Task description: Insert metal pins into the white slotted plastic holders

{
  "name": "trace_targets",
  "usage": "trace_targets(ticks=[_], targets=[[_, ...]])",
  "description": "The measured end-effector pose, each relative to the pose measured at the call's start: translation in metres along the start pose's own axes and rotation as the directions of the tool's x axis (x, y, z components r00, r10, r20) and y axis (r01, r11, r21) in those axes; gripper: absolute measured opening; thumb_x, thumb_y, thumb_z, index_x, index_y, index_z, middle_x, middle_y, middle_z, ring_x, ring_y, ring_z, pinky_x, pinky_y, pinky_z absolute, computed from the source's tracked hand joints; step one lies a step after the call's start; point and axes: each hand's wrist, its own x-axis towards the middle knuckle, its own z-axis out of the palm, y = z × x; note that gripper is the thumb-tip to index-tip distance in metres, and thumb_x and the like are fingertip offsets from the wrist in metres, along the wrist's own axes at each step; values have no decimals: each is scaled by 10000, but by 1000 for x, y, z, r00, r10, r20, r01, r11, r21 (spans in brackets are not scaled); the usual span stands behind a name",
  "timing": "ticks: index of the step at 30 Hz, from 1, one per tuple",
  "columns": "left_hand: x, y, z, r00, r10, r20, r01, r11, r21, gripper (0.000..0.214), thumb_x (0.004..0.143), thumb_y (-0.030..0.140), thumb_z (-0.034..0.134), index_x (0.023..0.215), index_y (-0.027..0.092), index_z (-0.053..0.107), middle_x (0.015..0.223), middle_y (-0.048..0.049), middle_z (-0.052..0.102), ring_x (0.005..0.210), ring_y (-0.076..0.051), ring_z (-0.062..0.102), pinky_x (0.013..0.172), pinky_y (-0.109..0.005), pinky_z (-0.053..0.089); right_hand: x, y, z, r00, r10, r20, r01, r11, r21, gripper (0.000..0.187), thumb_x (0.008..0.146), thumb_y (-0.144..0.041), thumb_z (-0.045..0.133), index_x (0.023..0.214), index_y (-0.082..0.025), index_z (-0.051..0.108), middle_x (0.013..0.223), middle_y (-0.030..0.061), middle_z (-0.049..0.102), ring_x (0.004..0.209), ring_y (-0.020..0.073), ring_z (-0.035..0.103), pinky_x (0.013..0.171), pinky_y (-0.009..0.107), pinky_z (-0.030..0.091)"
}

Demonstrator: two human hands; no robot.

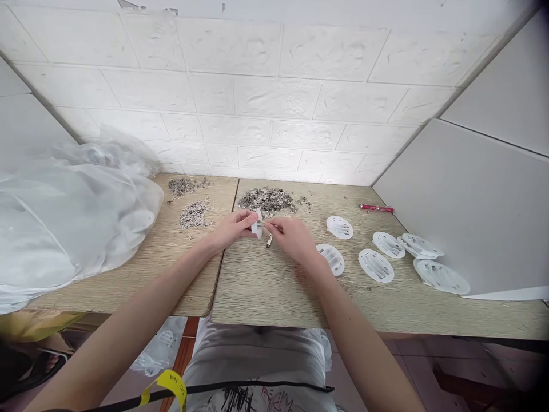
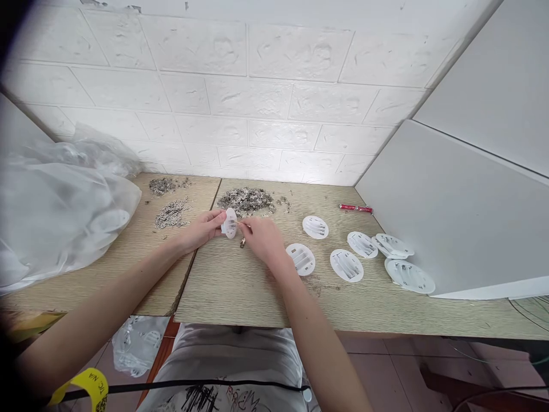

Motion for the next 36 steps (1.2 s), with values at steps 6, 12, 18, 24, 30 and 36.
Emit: trace_targets(ticks=[6,12,18,24,30,36], targets=[[1,-1,-1,1000,-10,-16,9,999,-36,420,763,513,695,870,111,641,851,-62,631,816,-178,631,838,-385,531,-1,1,-5,1000,21,8,-21,1000,13,311,919,-320,475,749,-181,695,566,-7,552,523,111,393,544,253,241],[1,-2,-1,1000,-2,-3,2,999,-44,404,780,503,682,878,114,639,851,-60,627,801,-170,625,838,-395,532,-1,1,-2,998,17,53,-15,1000,-27,366,907,-340,470,610,-174,607,548,-8,526,499,103,352,531,262,220],[2,-3,-2,1000,-8,-1,8,999,-33,393,790,495,675,888,116,636,871,-68,633,827,-182,633,853,-413,528,-2,0,-4,998,31,61,-30,1000,-6,371,915,-353,457,636,-173,622,542,-8,534,493,103,379,532,260,234],[0,1,-1,1000,-13,14,13,999,-52,391,799,495,667,896,118,647,891,-76,649,837,-175,627,849,-385,526,-1,0,-4,996,75,57,-81,992,96,321,910,-378,467,855,-190,721,546,-19,530,506,108,398,536,250,253],[-3,6,-2,998,-9,66,17,993,-121,418,786,512,674,955,130,661,974,-107,679,902,-207,629,794,-348,521,1,3,-2,993,98,64,-112,958,263,367,867,-477,526,977,-186,720,495,-52,437,481,104,370,523,249,246],[-3,6,-3,999,-17,39,23,987,-157,410,798,510,659,963,136,668,1006,-119,684,911,-221,638,776,-344,514,0,4,-4,996,83,33,-89,941,326,351,852,-453,543,931,-165,727,553,-40,451,503,91,347,515,234,250]])
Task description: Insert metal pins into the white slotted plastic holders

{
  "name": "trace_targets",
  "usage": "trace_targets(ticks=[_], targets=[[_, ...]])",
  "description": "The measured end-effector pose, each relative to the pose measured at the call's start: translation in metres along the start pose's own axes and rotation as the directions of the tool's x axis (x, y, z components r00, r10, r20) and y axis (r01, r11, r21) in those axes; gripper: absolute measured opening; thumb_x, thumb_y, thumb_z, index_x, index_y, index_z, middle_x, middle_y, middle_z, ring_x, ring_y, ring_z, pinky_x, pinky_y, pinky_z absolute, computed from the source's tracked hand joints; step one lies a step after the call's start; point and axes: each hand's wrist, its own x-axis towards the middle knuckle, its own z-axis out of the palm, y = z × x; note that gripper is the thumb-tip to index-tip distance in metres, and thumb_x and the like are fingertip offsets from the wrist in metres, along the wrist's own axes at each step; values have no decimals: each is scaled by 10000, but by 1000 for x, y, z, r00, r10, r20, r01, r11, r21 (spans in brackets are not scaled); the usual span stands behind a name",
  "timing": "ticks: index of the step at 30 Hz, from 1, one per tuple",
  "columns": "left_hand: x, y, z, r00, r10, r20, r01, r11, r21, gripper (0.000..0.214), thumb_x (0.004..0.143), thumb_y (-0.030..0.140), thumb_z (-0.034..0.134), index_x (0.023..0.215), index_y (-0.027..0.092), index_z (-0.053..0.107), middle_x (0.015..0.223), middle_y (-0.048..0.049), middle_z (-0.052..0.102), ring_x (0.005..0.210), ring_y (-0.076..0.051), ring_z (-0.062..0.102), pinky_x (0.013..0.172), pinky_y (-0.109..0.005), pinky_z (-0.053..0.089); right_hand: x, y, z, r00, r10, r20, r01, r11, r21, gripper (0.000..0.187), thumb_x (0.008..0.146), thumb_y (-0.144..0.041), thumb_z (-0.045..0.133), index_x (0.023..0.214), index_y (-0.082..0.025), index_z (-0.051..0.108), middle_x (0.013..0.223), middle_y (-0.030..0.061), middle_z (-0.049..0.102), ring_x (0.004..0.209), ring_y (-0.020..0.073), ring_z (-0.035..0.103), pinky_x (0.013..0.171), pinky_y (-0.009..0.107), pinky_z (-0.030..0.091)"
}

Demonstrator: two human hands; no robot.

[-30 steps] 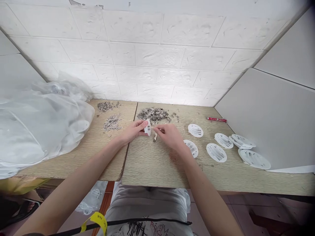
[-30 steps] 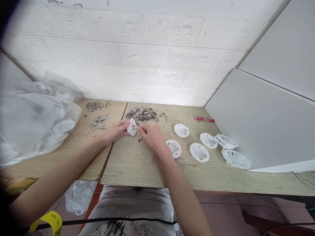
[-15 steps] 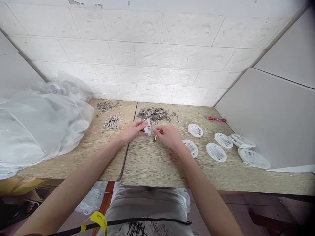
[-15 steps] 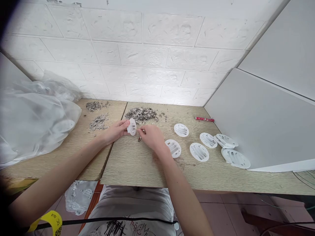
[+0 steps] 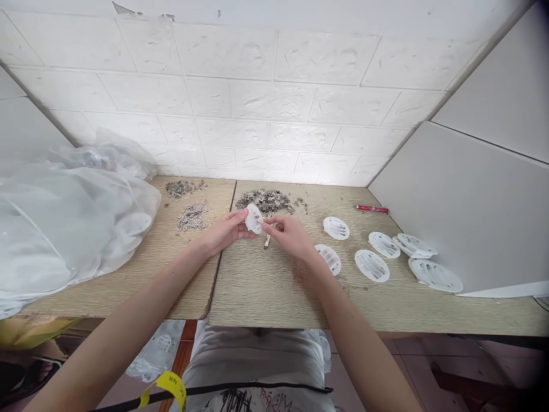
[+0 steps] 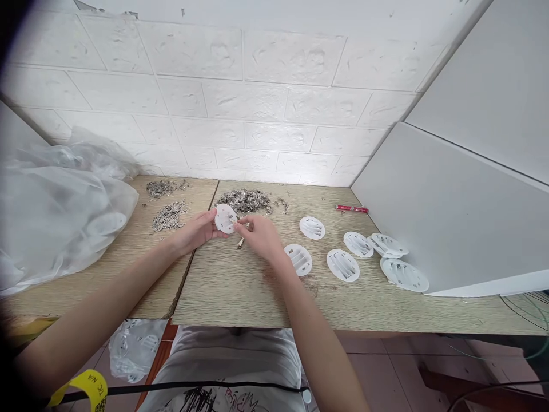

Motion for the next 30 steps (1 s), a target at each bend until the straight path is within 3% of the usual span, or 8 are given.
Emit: trace_targets(ticks=[4,15,22,26,30], targets=[[0,0,0,1000,-3,7,3,1000,-6,388,802,486,664,976,139,668,1035,-123,682,912,-215,635,783,-338,514,1,0,-3,1000,-9,-12,9,1000,18,362,873,-447,504,834,-153,712,567,-31,461,516,90,334,503,229,244],[-1,2,1,1000,-15,-9,15,1000,-8,396,800,458,680,1017,126,672,1020,-127,677,895,-207,629,791,-348,527,3,2,-1,999,1,-40,0,1000,17,348,889,-407,479,797,-153,697,580,-30,470,547,107,380,541,240,266],[0,1,1,1000,-15,-25,15,1000,-27,358,818,442,663,1001,135,670,1017,-125,680,893,-212,635,777,-345,527,6,5,0,983,72,-169,-58,995,84,347,953,-344,336,971,-170,636,536,-37,484,540,141,447,607,254,344],[-1,1,1,1000,-13,-3,13,1000,-2,352,829,433,655,1016,136,669,1037,-122,683,904,-204,640,791,-333,525,6,5,1,988,46,-150,-26,990,137,299,950,-315,332,989,-182,598,582,-34,524,563,137,470,607,247,357],[0,0,-1,1000,-9,19,9,1000,-2,316,824,343,681,1068,143,652,1101,-129,677,939,-202,645,805,-328,538,5,2,3,998,-7,-60,16,989,147,271,923,-339,405,916,-173,619,651,-22,546,590,118,471,588,232,351]])
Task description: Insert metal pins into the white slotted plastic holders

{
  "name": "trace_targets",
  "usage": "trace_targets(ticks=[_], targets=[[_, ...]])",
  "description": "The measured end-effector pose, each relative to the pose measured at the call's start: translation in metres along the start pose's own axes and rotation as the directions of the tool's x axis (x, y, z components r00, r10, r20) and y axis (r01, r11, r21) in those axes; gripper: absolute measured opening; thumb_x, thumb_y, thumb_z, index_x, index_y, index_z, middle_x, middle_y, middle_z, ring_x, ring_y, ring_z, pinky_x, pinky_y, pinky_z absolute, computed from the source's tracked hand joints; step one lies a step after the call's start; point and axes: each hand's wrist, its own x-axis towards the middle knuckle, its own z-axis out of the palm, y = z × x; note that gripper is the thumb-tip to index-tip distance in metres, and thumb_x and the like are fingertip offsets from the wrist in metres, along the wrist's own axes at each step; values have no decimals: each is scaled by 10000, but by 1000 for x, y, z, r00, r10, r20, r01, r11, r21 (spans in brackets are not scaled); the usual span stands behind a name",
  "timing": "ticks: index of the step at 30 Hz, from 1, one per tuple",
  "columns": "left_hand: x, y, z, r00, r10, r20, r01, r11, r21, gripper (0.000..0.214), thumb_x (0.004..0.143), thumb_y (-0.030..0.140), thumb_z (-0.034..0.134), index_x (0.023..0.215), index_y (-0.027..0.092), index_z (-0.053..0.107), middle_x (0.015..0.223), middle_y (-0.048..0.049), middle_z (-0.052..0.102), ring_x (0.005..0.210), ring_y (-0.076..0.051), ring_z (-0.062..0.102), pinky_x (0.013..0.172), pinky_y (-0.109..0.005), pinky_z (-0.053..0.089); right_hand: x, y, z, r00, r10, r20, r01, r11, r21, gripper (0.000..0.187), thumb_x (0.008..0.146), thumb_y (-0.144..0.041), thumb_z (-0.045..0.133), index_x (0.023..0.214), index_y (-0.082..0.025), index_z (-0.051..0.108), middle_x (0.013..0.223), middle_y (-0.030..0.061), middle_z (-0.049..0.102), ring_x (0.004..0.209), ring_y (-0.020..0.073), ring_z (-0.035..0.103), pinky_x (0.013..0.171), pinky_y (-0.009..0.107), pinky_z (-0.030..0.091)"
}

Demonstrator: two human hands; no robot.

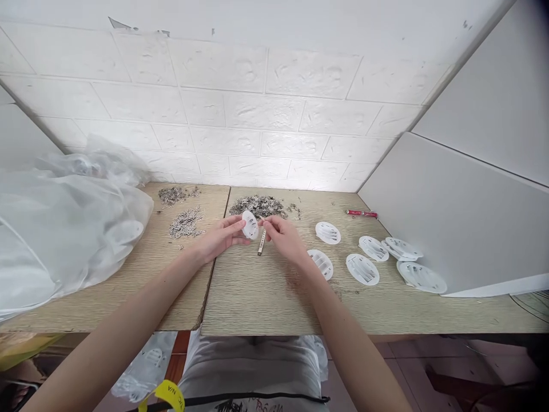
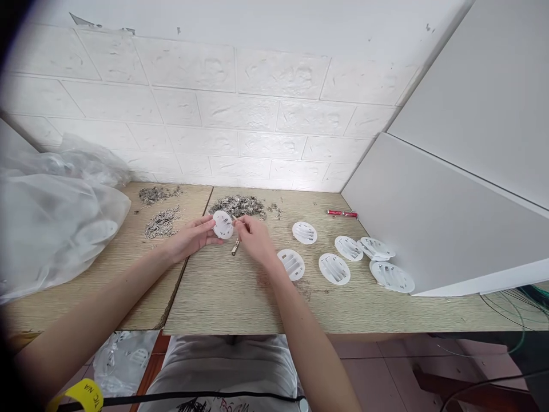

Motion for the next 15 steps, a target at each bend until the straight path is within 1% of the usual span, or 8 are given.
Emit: trace_targets(ticks=[3,5,7,11,15], targets=[[0,0,-1,999,-15,-28,13,999,-37,302,809,261,694,1085,148,646,1116,-122,680,944,-200,656,846,-354,550,-1,-1,1,998,-32,61,34,999,-23,271,900,-383,464,812,-171,608,659,-24,529,592,106,451,562,222,320],[1,1,-1,998,-31,-55,27,997,-67,272,797,211,693,1057,140,657,1109,-120,688,939,-197,663,884,-367,550,-2,-1,1,993,-41,110,47,998,-50,296,901,-403,468,763,-172,590,629,-33,501,573,101,427,550,222,299],[1,1,0,993,-52,-106,41,994,-104,230,783,159,680,1010,124,668,1105,-127,692,946,-206,670,908,-380,550,-3,-2,0,990,-40,136,55,992,-110,322,905,-411,463,719,-172,570,598,-38,477,549,97,404,537,225,279],[3,2,1,960,-87,-267,40,983,-180,204,732,73,645,932,100,673,1092,-143,692,975,-241,674,898,-403,569,-5,-4,0,994,-7,110,41,949,-314,393,905,-425,468,606,-173,507,543,-30,452,500,94,366,510,242,232],[4,3,3,940,-78,-331,9,979,-205,160,766,132,650,922,103,670,1035,-142,700,965,-250,674,858,-406,586,-5,-2,-1,994,53,97,-8,906,-422,444,914,-436,456,552,-179,473,502,-17,448,468,99,347,505,257,212]])
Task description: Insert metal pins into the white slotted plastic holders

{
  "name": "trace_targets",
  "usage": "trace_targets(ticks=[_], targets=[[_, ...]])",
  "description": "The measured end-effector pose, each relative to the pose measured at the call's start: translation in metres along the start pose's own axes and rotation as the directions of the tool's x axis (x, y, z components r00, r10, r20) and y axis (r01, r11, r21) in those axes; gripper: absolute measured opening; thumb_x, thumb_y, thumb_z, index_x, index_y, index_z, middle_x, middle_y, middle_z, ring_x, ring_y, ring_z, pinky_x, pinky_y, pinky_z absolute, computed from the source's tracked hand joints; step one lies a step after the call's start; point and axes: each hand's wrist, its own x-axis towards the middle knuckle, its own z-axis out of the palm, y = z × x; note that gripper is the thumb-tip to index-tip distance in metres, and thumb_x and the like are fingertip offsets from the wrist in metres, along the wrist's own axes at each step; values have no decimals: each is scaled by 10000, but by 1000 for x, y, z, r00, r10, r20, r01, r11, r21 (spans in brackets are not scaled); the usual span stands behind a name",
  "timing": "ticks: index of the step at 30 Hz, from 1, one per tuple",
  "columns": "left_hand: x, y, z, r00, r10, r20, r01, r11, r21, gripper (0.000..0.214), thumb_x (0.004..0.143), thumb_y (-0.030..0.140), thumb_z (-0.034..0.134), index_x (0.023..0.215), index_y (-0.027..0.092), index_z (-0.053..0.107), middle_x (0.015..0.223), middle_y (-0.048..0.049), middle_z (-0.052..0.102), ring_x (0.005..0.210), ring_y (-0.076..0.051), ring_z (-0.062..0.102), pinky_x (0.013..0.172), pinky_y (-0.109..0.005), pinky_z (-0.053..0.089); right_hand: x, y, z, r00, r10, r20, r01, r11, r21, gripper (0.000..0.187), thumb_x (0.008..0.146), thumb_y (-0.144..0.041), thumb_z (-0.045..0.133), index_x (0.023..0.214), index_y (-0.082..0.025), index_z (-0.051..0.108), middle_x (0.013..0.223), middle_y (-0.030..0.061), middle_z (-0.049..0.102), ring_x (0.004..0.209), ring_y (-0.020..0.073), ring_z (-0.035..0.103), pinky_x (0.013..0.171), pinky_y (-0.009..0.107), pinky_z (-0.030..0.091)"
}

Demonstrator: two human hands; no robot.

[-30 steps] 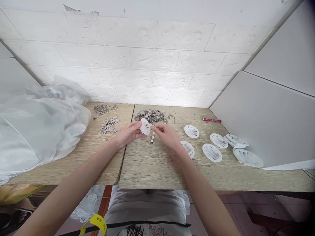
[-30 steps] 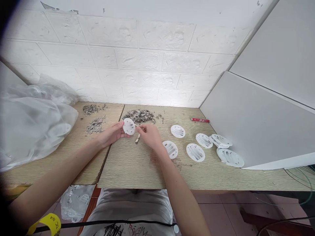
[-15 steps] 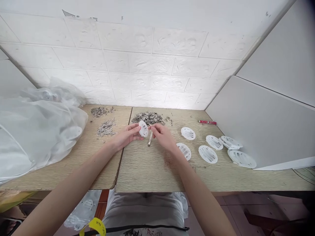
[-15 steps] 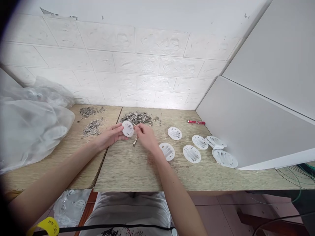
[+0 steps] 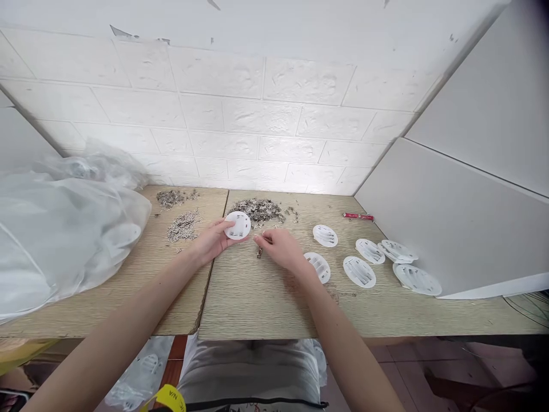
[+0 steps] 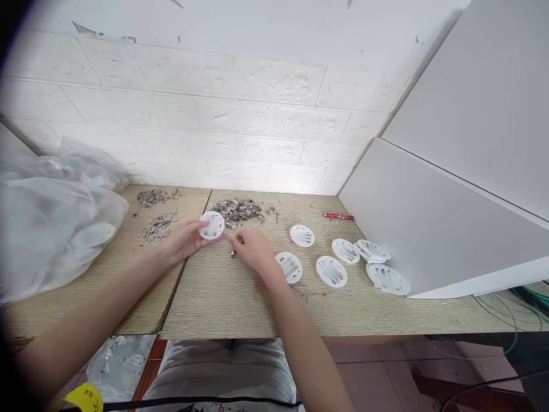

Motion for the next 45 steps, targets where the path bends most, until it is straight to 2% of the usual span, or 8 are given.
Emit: trace_targets(ticks=[6,11,16,24,28,36,42,45], targets=[[0,-1,0,994,108,-20,-106,991,86,129,755,186,695,864,123,665,892,-94,707,858,-206,662,812,-362,562,2,5,-4,978,108,-180,-120,991,-57,342,914,-353,463,622,-188,530,566,5,503,521,128,383,527,259,229],[1,-6,-5,947,320,30,-303,858,414,263,702,391,759,806,164,675,752,-22,660,711,-162,587,697,-277,458,2,3,-4,969,-34,-247,76,984,162,267,915,-373,490,959,-182,672,588,-23,524,545,127,433,556,242,294],[-4,-4,-3,920,377,109,-374,757,537,305,704,465,737,792,179,674,709,-6,625,661,-157,547,631,-271,404,1,-3,4,952,-153,-264,190,974,121,297,901,-382,555,1064,-172,686,655,-7,591,612,130,484,611,245,327],[-10,-1,2,766,553,329,-639,594,488,174,761,358,699,818,194,709,980,-79,686,952,-224,623,829,-351,485,0,-4,14,896,-277,-347,300,954,13,204,910,-334,568,918,-173,693,669,2,601,606,122,490,585,237,314],[-10,-2,0,747,564,351,-654,531,538,157,790,340,669,841,195,701,987,-77,683,958,-219,626,831,-356,503,0,-3,16,869,-307,-388,324,946,-22,223,915,-313,557,777,-166,652,647,3,583,594,118,476,565,238,300],[-8,-6,-3,745,595,301,-608,420,674,238,812,370,637,958,183,653,956,-61,692,876,-185,635,804,-327,504,0,-2,15,884,-270,-381,266,962,-63,276,901,-302,564,657,-172,577,617,-8,558,571,113,453,566,240,292],[-7,-8,-5,746,572,340,-601,361,713,192,827,355,606,903,185,653,851,-28,676,757,-150,612,679,-273,494,-2,-7,17,885,-255,-390,278,960,3,191,900,-319,571,992,-181,666,822,23,653,703,135,573,648,236,380],[-7,-11,-6,748,557,361,-609,360,707,170,834,346,596,858,185,647,822,-19,664,741,-141,597,660,-261,486,-3,-8,20,884,-250,-395,266,964,-13,206,908,-307,554,1046,-188,649,938,41,648,769,145,598,665,242,393]])
